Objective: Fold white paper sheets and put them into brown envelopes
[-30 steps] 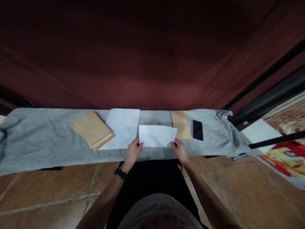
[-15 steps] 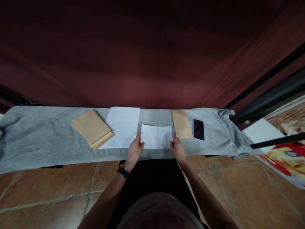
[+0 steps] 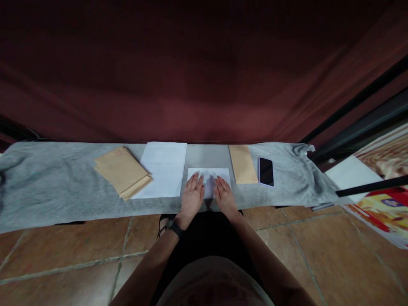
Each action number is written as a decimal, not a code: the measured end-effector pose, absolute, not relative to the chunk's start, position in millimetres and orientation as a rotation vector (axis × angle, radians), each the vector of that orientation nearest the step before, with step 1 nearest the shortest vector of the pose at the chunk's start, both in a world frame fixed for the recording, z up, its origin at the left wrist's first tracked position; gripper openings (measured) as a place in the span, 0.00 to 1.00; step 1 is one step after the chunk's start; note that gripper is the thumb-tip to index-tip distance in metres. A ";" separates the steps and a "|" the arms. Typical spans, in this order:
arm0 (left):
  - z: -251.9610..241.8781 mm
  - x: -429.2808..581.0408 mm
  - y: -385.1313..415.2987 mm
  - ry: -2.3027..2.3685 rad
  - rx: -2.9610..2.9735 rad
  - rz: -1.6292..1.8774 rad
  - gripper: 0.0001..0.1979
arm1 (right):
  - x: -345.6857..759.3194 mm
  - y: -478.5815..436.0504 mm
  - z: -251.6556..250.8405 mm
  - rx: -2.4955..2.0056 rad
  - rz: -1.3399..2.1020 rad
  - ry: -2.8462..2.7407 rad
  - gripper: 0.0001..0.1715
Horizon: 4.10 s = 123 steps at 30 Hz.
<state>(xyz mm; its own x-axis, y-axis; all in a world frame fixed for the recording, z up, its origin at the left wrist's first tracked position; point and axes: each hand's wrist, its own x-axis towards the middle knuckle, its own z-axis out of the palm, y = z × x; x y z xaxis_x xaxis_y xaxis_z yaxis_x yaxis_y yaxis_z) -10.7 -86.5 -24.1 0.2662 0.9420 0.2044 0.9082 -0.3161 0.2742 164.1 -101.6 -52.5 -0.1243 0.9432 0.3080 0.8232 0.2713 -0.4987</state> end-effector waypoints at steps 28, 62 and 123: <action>-59.7 -8.0 -60.6 1.883 2.442 0.379 0.30 | 153.1 -85.6 -66.9 -1.903 0.075 -2.007 0.36; -51.4 -0.7 -13.4 1.733 2.454 0.298 0.29 | 151.6 -50.6 -65.8 -1.697 0.122 -2.273 0.31; -47.2 -15.4 -101.3 1.196 2.789 0.319 0.26 | 166.2 -105.7 -73.1 -1.845 -0.007 -2.111 0.37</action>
